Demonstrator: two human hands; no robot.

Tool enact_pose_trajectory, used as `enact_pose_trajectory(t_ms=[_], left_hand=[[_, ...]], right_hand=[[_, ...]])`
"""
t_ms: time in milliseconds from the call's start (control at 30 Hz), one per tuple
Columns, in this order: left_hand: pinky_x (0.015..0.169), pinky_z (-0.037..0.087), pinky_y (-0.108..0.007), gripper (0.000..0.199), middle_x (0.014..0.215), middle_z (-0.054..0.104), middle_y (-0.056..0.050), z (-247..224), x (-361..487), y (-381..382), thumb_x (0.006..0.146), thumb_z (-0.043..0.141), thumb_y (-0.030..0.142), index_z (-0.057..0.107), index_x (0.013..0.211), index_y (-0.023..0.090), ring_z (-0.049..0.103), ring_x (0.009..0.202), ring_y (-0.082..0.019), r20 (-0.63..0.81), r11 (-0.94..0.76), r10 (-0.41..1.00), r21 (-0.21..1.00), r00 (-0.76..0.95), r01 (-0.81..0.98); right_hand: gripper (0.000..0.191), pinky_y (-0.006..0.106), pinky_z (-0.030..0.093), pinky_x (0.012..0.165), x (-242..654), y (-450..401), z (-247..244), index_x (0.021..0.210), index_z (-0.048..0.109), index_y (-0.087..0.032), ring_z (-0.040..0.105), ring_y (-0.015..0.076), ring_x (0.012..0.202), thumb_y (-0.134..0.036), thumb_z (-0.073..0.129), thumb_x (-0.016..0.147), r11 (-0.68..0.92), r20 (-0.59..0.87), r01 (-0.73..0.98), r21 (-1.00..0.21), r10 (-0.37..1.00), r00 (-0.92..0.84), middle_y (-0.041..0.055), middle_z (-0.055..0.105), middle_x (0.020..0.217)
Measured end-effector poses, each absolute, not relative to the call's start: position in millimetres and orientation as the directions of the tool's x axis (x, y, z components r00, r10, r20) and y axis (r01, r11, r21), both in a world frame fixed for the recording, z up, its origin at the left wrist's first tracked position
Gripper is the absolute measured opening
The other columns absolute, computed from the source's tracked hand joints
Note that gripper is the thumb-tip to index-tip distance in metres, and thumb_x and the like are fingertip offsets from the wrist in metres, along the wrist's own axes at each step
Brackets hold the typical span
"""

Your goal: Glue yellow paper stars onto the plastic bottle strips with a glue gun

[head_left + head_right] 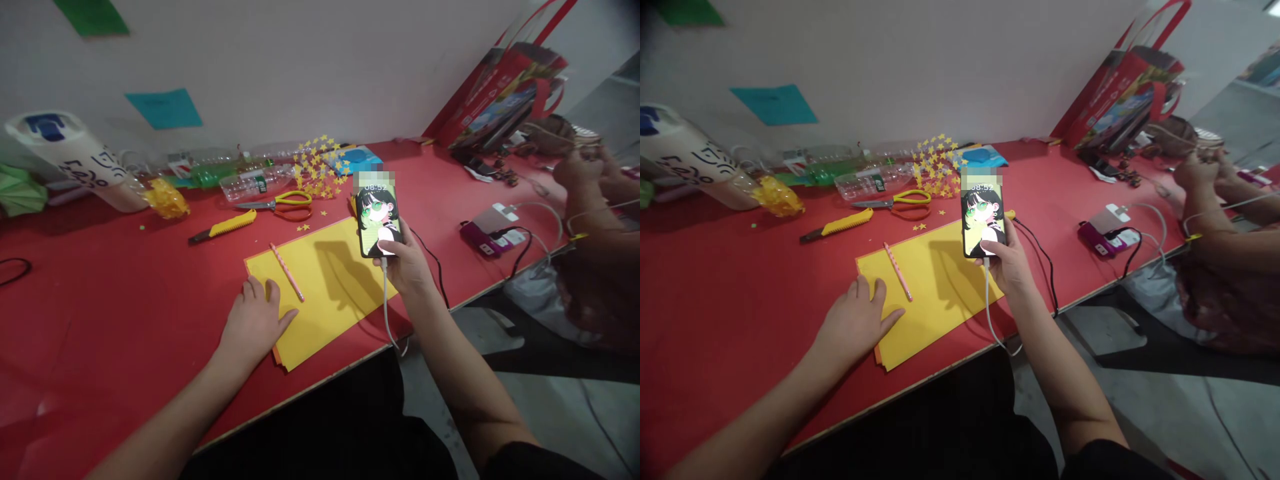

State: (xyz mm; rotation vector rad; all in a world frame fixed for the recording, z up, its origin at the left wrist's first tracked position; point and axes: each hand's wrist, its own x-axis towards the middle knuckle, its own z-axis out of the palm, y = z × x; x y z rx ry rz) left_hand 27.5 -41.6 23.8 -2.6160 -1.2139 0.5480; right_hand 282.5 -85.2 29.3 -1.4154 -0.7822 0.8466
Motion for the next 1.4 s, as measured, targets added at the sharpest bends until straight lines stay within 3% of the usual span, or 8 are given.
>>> enact_pose_trajectory(t_ms=[300, 467, 700, 933, 1067, 1267, 1400], left_hand=[[0.086, 0.052, -0.042, 0.071, 0.132, 0.051, -0.037, 22, 28, -41, 0.095, 0.037, 0.054, 0.046, 0.136, -0.003, 0.056, 0.120, -0.041, -0.248, -0.634, 0.773, -0.311, 0.584, 0.708], [0.089, 0.052, -0.043, 0.072, 0.134, 0.049, -0.038, 23, 28, -40, 0.095, 0.037, 0.054, 0.045, 0.138, -0.004, 0.055, 0.122, -0.042, -0.267, -0.629, 0.777, -0.299, 0.570, 0.718], [0.089, 0.051, -0.044, 0.071, 0.134, 0.049, -0.038, 20, 26, -39, 0.096, 0.037, 0.053, 0.045, 0.138, -0.004, 0.054, 0.123, -0.043, -0.250, -0.632, 0.775, -0.294, 0.580, 0.717], [0.091, 0.051, -0.043, 0.072, 0.135, 0.049, -0.038, 21, 28, -40, 0.096, 0.035, 0.054, 0.044, 0.138, -0.004, 0.054, 0.124, -0.041, -0.267, -0.632, 0.775, -0.305, 0.573, 0.712], [0.091, 0.051, -0.044, 0.072, 0.135, 0.048, -0.039, 21, 27, -40, 0.096, 0.036, 0.053, 0.044, 0.138, -0.005, 0.053, 0.124, -0.043, -0.264, -0.632, 0.775, -0.287, 0.575, 0.720], [0.089, 0.051, -0.045, 0.071, 0.133, 0.050, -0.039, 19, 25, -41, 0.095, 0.040, 0.052, 0.046, 0.136, -0.004, 0.054, 0.123, -0.044, -0.228, -0.627, 0.779, -0.268, 0.585, 0.731], [0.087, 0.052, -0.045, 0.070, 0.132, 0.050, -0.039, 18, 26, -41, 0.095, 0.041, 0.051, 0.047, 0.135, -0.005, 0.055, 0.121, -0.044, -0.217, -0.627, 0.779, -0.252, 0.588, 0.737]], right_hand=[[0.068, 0.020, 0.046, 0.038, 281, -81, 29, 0.118, 0.050, -0.034, 0.054, 0.0111, 0.063, -0.022, 0.071, 0.054, 0.089, -0.079, -0.281, -0.955, 0.841, 0.535, -0.0001, 0.058, 0.094], [0.063, 0.019, 0.045, 0.037, 280, -81, 28, 0.113, 0.053, -0.032, 0.055, 0.0103, 0.061, -0.020, 0.071, 0.054, 0.113, -0.069, -0.302, -0.947, 0.844, 0.532, -0.0010, 0.060, 0.094], [0.052, 0.020, 0.043, 0.037, 284, -82, 25, 0.112, 0.053, -0.028, 0.059, 0.0139, 0.064, -0.034, 0.071, 0.064, 0.139, -0.027, -0.270, -0.953, 0.848, 0.530, 0.0026, 0.064, 0.095], [0.043, 0.021, 0.041, 0.038, 297, -85, 25, 0.111, 0.056, -0.024, 0.057, 0.0136, 0.062, -0.051, 0.056, 0.077, 0.126, 0.015, -0.178, -0.976, 0.853, 0.521, 0.0053, 0.064, 0.094], [0.046, 0.023, 0.034, 0.037, 318, -84, 32, 0.106, 0.063, -0.018, 0.051, 0.0120, 0.051, -0.054, 0.047, 0.083, 0.031, -0.077, -0.150, -0.988, 0.748, 0.660, 0.0065, 0.065, 0.082], [0.047, 0.027, 0.044, 0.053, 386, -77, 43, 0.099, 0.066, -0.006, 0.061, 0.0164, 0.064, -0.041, 0.036, 0.094, -0.079, -0.108, -0.077, -0.994, 0.556, 0.824, 0.0145, 0.068, 0.084], [0.046, 0.026, 0.045, 0.058, 427, -73, 34, 0.105, 0.064, -0.002, 0.060, 0.0136, 0.064, -0.036, 0.034, 0.097, -0.176, -0.099, -0.023, -0.984, 0.435, 0.895, 0.0136, 0.068, 0.083]])
